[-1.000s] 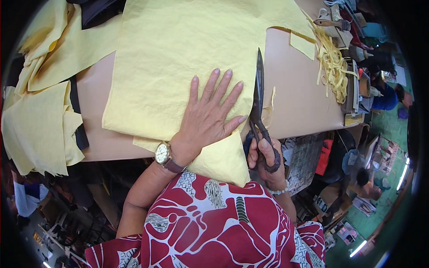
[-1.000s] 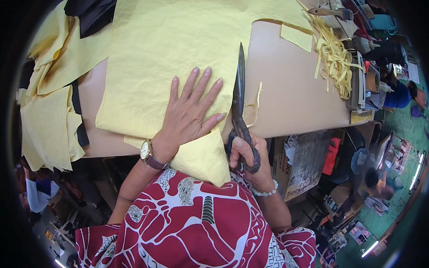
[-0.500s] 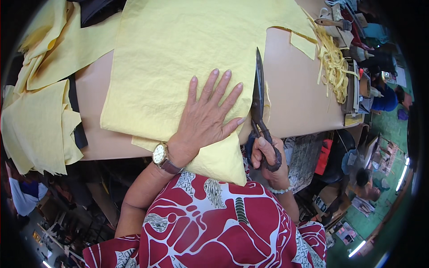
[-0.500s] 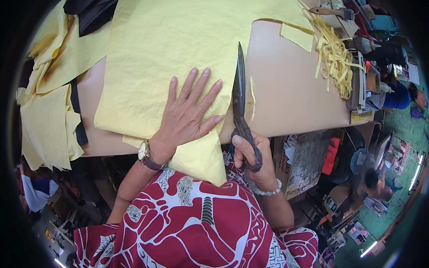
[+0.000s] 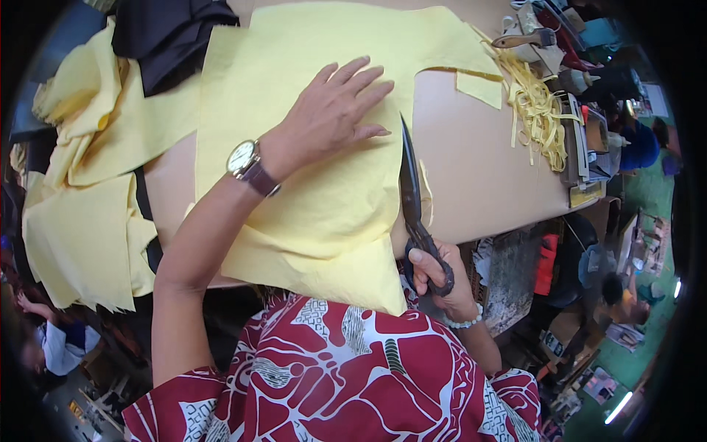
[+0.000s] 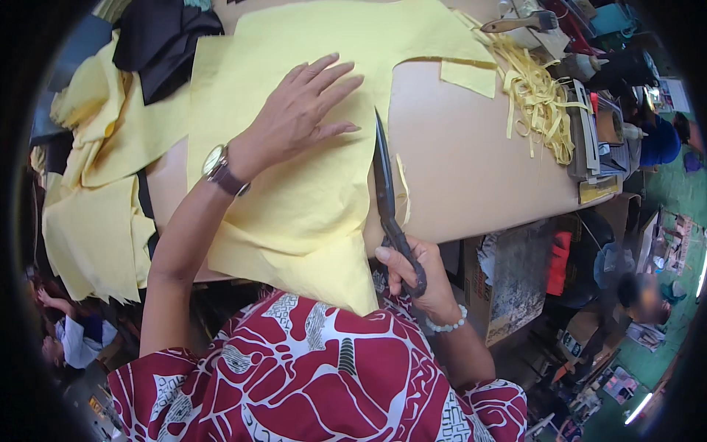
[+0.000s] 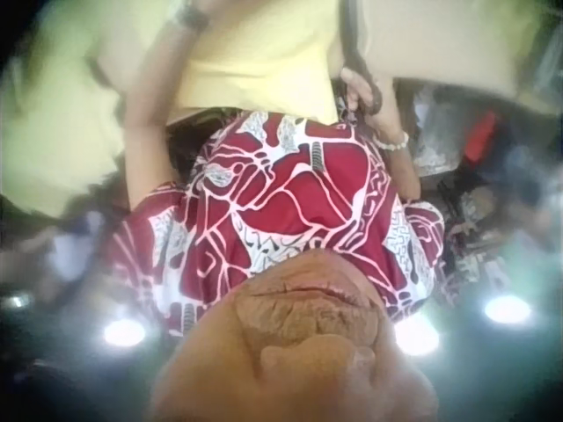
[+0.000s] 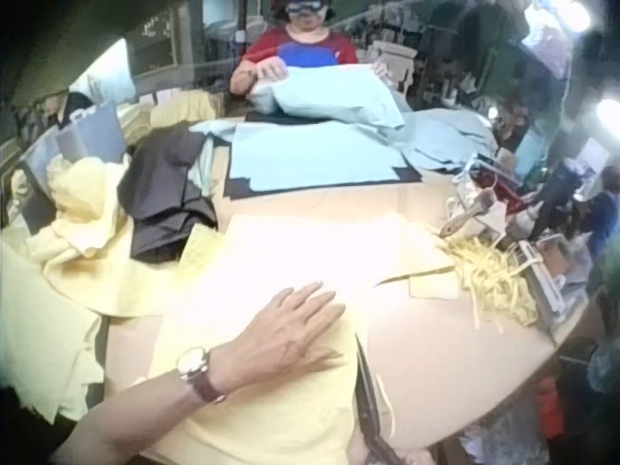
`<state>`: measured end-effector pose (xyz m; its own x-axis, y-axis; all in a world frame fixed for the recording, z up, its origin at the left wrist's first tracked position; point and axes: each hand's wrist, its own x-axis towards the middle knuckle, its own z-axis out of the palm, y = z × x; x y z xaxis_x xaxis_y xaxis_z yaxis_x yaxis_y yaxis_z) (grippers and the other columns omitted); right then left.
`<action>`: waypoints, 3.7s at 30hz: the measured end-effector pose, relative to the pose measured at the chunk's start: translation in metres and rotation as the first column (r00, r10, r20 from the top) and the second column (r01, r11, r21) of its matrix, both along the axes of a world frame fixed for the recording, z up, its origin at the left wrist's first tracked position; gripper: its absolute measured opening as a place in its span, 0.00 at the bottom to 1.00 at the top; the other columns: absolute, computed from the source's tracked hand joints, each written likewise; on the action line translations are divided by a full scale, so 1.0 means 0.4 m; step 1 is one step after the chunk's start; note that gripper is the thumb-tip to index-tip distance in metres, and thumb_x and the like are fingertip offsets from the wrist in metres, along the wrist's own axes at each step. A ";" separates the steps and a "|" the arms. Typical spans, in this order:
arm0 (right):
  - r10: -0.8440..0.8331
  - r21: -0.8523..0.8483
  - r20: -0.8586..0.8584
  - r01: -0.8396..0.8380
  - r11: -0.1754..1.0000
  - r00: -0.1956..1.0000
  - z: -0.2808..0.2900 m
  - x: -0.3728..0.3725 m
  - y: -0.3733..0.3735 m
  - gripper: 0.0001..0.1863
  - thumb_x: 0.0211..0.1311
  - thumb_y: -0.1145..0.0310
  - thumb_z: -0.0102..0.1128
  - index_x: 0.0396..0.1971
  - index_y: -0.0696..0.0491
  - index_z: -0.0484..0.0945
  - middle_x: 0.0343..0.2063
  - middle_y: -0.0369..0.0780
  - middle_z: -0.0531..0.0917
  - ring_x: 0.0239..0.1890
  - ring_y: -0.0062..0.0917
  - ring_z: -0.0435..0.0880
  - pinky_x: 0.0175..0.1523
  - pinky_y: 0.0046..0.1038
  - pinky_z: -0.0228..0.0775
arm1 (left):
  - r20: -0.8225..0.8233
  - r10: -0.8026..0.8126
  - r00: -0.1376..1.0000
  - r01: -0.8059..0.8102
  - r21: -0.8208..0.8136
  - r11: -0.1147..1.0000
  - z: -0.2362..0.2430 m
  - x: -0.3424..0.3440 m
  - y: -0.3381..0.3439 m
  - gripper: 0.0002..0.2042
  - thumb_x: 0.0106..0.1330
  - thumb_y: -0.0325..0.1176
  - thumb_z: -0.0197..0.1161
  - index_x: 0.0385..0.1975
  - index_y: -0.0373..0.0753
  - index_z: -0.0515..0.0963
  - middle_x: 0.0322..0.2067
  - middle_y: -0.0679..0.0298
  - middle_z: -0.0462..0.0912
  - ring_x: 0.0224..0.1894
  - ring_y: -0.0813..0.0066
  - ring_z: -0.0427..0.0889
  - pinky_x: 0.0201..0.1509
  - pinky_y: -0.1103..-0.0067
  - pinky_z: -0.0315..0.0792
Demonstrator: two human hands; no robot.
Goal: The person uses shears to cut a shape out of a yellow piece of fabric on a workshop table, turning the fabric and trimming the edges to match a pattern.
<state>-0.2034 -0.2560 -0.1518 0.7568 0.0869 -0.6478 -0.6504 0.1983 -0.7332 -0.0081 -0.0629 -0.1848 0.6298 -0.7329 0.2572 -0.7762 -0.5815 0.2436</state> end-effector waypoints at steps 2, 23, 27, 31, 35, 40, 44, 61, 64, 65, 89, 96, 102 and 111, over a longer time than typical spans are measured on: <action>0.024 -0.010 0.000 -0.024 1.000 1.000 0.006 0.005 -0.002 0.11 0.56 0.65 0.60 0.23 0.58 0.73 0.09 0.31 0.71 0.09 0.11 0.67 0.16 0.12 0.57 | 0.085 0.032 0.996 -0.031 -0.006 0.999 -0.027 0.028 -0.007 0.35 0.56 0.58 0.53 0.59 0.40 0.60 0.61 0.54 0.59 0.64 0.57 0.54 0.63 0.58 0.51; 0.069 0.066 -0.064 -0.065 0.996 0.996 0.014 -0.012 -0.042 0.12 0.52 0.66 0.63 0.20 0.58 0.72 0.12 0.31 0.71 0.11 0.11 0.69 0.17 0.12 0.59 | -0.062 0.343 0.937 -0.339 0.065 0.939 -0.054 -0.133 -0.015 0.46 0.50 0.68 0.50 0.62 0.37 0.56 0.64 0.54 0.53 0.67 0.57 0.45 0.66 0.55 0.38; 0.057 0.122 0.007 -0.057 0.991 0.998 -0.005 -0.023 -0.054 0.20 0.49 0.54 0.61 0.19 0.57 0.69 0.10 0.34 0.70 0.11 0.14 0.69 0.16 0.14 0.60 | -0.073 0.350 0.934 -0.344 0.083 0.935 -0.049 -0.132 -0.016 0.47 0.50 0.69 0.50 0.63 0.38 0.53 0.64 0.56 0.51 0.68 0.58 0.45 0.66 0.56 0.38; 0.102 0.084 0.022 -0.103 0.991 0.995 -0.002 -0.010 -0.055 0.20 0.50 0.54 0.60 0.20 0.57 0.69 0.11 0.34 0.70 0.11 0.14 0.69 0.17 0.14 0.61 | -0.062 0.353 0.933 -0.345 0.112 0.932 -0.046 -0.131 -0.015 0.48 0.49 0.69 0.50 0.64 0.38 0.51 0.65 0.56 0.50 0.68 0.59 0.45 0.67 0.57 0.38; 0.125 0.072 0.028 -0.127 0.989 0.992 0.006 0.014 -0.052 0.15 0.54 0.60 0.59 0.21 0.57 0.70 0.11 0.33 0.71 0.13 0.13 0.70 0.19 0.14 0.62 | -0.072 0.351 0.934 -0.343 0.100 0.934 -0.048 -0.132 -0.015 0.49 0.48 0.70 0.50 0.64 0.38 0.51 0.64 0.55 0.50 0.67 0.58 0.45 0.67 0.57 0.38; 0.115 0.078 0.033 -0.118 0.990 0.993 0.002 0.029 -0.048 0.15 0.54 0.60 0.60 0.22 0.57 0.71 0.11 0.33 0.72 0.12 0.13 0.70 0.19 0.14 0.62 | -0.080 0.341 0.937 -0.335 0.079 0.939 -0.049 -0.132 -0.015 0.50 0.47 0.71 0.51 0.64 0.38 0.51 0.64 0.55 0.50 0.67 0.58 0.45 0.67 0.57 0.38; 0.098 0.098 0.034 -0.101 0.990 0.995 -0.004 0.031 -0.051 0.15 0.54 0.61 0.60 0.22 0.57 0.71 0.11 0.33 0.72 0.11 0.13 0.70 0.18 0.14 0.61 | -0.080 0.338 0.938 -0.334 0.059 0.941 -0.052 -0.131 -0.013 0.50 0.46 0.71 0.51 0.63 0.36 0.52 0.64 0.54 0.51 0.67 0.58 0.45 0.66 0.56 0.37; 0.128 -0.005 -0.092 -0.129 0.992 0.987 0.018 0.032 -0.050 0.13 0.52 0.64 0.64 0.21 0.57 0.73 0.10 0.30 0.72 0.09 0.10 0.68 0.15 0.11 0.56 | -0.076 0.334 0.940 -0.330 0.052 0.942 -0.054 -0.132 -0.012 0.53 0.44 0.73 0.51 0.62 0.33 0.53 0.64 0.53 0.52 0.67 0.57 0.45 0.66 0.56 0.37; 0.120 -0.008 -0.111 -0.122 0.993 0.987 0.016 0.030 -0.052 0.12 0.52 0.65 0.65 0.21 0.56 0.73 0.10 0.30 0.72 0.09 0.10 0.68 0.15 0.11 0.56 | -0.081 0.333 0.939 -0.329 0.054 0.943 -0.055 -0.132 -0.013 0.53 0.43 0.73 0.51 0.62 0.33 0.53 0.64 0.53 0.52 0.67 0.57 0.45 0.66 0.56 0.38; 0.120 -0.003 -0.113 -0.121 0.993 0.986 0.015 0.030 -0.052 0.12 0.52 0.65 0.65 0.21 0.56 0.72 0.10 0.30 0.72 0.09 0.10 0.68 0.15 0.11 0.56 | -0.079 0.334 0.939 -0.330 0.056 0.942 -0.055 -0.132 -0.013 0.53 0.43 0.73 0.51 0.62 0.33 0.53 0.64 0.53 0.52 0.67 0.57 0.45 0.66 0.56 0.38; 0.123 0.076 -0.007 -0.122 0.990 0.992 0.003 0.058 -0.038 0.14 0.54 0.63 0.62 0.22 0.58 0.72 0.11 0.32 0.72 0.11 0.13 0.69 0.17 0.13 0.60 | -0.062 0.325 0.944 -0.325 0.017 0.946 -0.042 -0.161 -0.001 0.44 0.49 0.68 0.51 0.59 0.38 0.61 0.61 0.51 0.57 0.65 0.56 0.51 0.64 0.56 0.43; 0.066 0.213 0.014 -0.067 0.975 0.998 -0.008 0.050 -0.048 0.15 0.56 0.60 0.58 0.20 0.56 0.69 0.12 0.33 0.71 0.12 0.14 0.69 0.18 0.16 0.62 | -0.135 0.179 0.975 -0.181 -0.009 0.983 0.012 -0.041 0.031 0.27 0.59 0.53 0.54 0.50 0.38 0.70 0.49 0.56 0.70 0.51 0.62 0.67 0.54 0.70 0.61; 0.114 0.171 0.063 -0.123 0.978 0.992 -0.014 0.055 -0.041 0.21 0.55 0.52 0.57 0.24 0.58 0.69 0.13 0.34 0.68 0.11 0.17 0.67 0.17 0.16 0.60 | 0.044 0.217 0.975 -0.216 -0.025 0.976 -0.054 -0.014 0.046 0.37 0.56 0.60 0.53 0.56 0.34 0.63 0.58 0.54 0.62 0.62 0.59 0.56 0.64 0.64 0.50; 0.119 0.152 0.043 -0.124 0.981 0.992 -0.007 0.076 -0.036 0.21 0.56 0.52 0.57 0.25 0.57 0.69 0.13 0.34 0.68 0.11 0.16 0.66 0.17 0.17 0.59 | -0.029 0.242 0.970 -0.243 -0.013 0.970 -0.061 -0.023 0.040 0.42 0.54 0.64 0.52 0.60 0.35 0.58 0.61 0.54 0.57 0.65 0.59 0.51 0.67 0.63 0.45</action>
<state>-0.1732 -0.2706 -0.1545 0.7558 0.2764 -0.5936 -0.6519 0.2321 -0.7219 -0.0174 -0.0469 -0.2091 0.7951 -0.5532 0.2485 -0.6055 -0.7475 0.2731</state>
